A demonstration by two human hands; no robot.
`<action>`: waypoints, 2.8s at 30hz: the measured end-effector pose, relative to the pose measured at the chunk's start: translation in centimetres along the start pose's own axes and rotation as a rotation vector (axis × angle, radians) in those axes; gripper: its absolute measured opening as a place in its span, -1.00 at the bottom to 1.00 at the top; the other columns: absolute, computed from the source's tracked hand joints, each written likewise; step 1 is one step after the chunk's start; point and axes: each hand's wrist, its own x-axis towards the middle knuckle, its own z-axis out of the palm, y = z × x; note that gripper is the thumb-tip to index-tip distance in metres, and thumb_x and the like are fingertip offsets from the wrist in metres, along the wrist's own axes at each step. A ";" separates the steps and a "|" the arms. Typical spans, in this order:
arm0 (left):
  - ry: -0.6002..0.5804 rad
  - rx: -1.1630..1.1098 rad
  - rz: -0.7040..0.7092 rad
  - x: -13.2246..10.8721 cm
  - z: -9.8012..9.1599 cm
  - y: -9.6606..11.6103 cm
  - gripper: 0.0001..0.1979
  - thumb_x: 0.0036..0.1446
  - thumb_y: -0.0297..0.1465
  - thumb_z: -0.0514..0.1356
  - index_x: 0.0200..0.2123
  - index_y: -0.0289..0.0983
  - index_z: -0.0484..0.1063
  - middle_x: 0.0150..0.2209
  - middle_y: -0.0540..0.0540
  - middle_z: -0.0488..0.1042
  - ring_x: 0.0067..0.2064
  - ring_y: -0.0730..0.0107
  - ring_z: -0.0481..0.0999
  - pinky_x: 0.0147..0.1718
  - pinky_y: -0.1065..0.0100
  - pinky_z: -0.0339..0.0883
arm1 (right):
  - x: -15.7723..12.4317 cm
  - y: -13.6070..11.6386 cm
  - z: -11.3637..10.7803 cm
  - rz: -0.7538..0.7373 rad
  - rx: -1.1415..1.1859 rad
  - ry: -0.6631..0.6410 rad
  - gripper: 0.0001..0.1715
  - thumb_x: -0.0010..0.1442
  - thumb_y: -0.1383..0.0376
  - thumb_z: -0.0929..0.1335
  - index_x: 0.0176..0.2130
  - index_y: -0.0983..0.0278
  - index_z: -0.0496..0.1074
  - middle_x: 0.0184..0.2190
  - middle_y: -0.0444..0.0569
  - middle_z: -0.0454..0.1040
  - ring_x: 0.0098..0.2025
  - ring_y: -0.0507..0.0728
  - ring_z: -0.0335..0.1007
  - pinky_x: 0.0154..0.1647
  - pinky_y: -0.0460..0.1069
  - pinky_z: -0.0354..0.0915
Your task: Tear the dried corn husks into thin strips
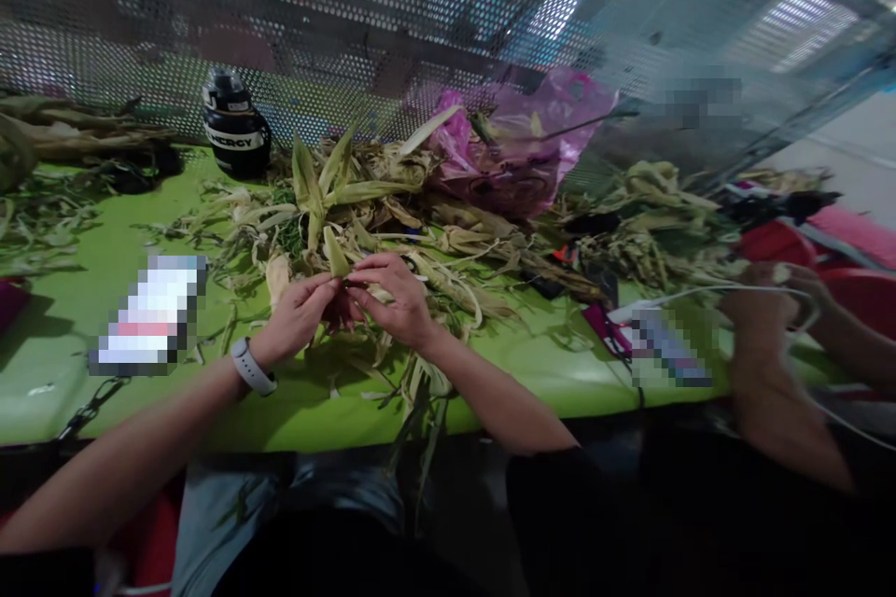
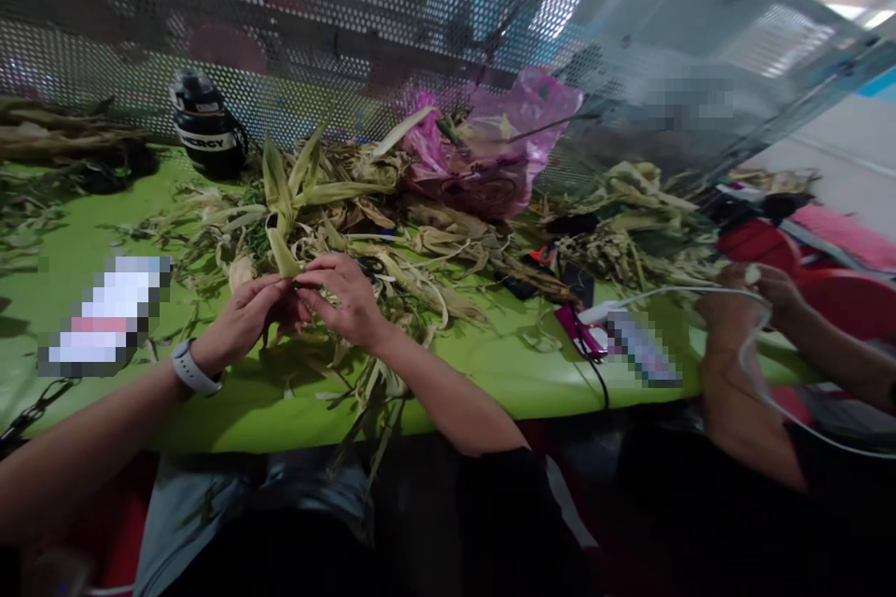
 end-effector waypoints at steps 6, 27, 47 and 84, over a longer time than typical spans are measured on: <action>-0.042 -0.116 -0.091 -0.1 0.0 0.8 -0.70 0.16 -0.20 0.13 -0.47 -0.32 0.32 -0.55 -0.11 0.53 -0.57 0.44 0.45 -0.60 0.46 0.19 | -0.3 0.5 0.1 0.033 0.019 0.034 -0.87 0.17 0.29 0.41 -0.21 0.16 0.50 -0.25 -0.05 0.45 -0.16 0.08 0.40 -0.11 0.04 0.36; -0.072 0.368 0.419 -1.1 -0.7 -0.5 -0.65 0.30 -0.30 -0.02 -0.33 -0.37 0.47 -0.53 -0.08 0.48 -0.54 0.44 0.40 -0.55 0.41 0.29 | -0.2 -2.1 0.8 0.534 0.600 -0.060 -0.68 0.14 0.12 0.40 -0.15 0.19 0.32 -0.27 -0.09 0.34 -0.24 0.04 0.35 -0.16 -0.01 0.35; 0.092 0.290 0.196 -0.8 -0.1 1.1 -0.74 0.14 -0.24 0.22 -0.21 -0.32 0.41 -0.30 -0.12 0.51 -0.30 0.33 0.53 -0.42 0.40 0.46 | 1.2 -0.3 -1.2 0.704 0.509 -0.200 -0.56 0.00 0.00 0.46 -0.44 0.31 0.37 -0.55 -0.18 0.33 -0.52 -0.06 0.19 -0.49 -0.11 0.18; 0.153 -0.600 -0.187 0.0 0.3 0.3 -0.86 -0.05 -0.57 0.30 -0.39 -0.34 0.41 -0.42 0.00 0.48 -0.38 0.59 0.50 -0.39 0.60 0.38 | -0.8 1.0 -0.8 -0.108 -0.232 -0.111 -0.85 0.24 0.31 0.32 -0.19 0.13 0.48 -0.31 -0.02 0.48 -0.25 0.11 0.41 -0.21 0.03 0.38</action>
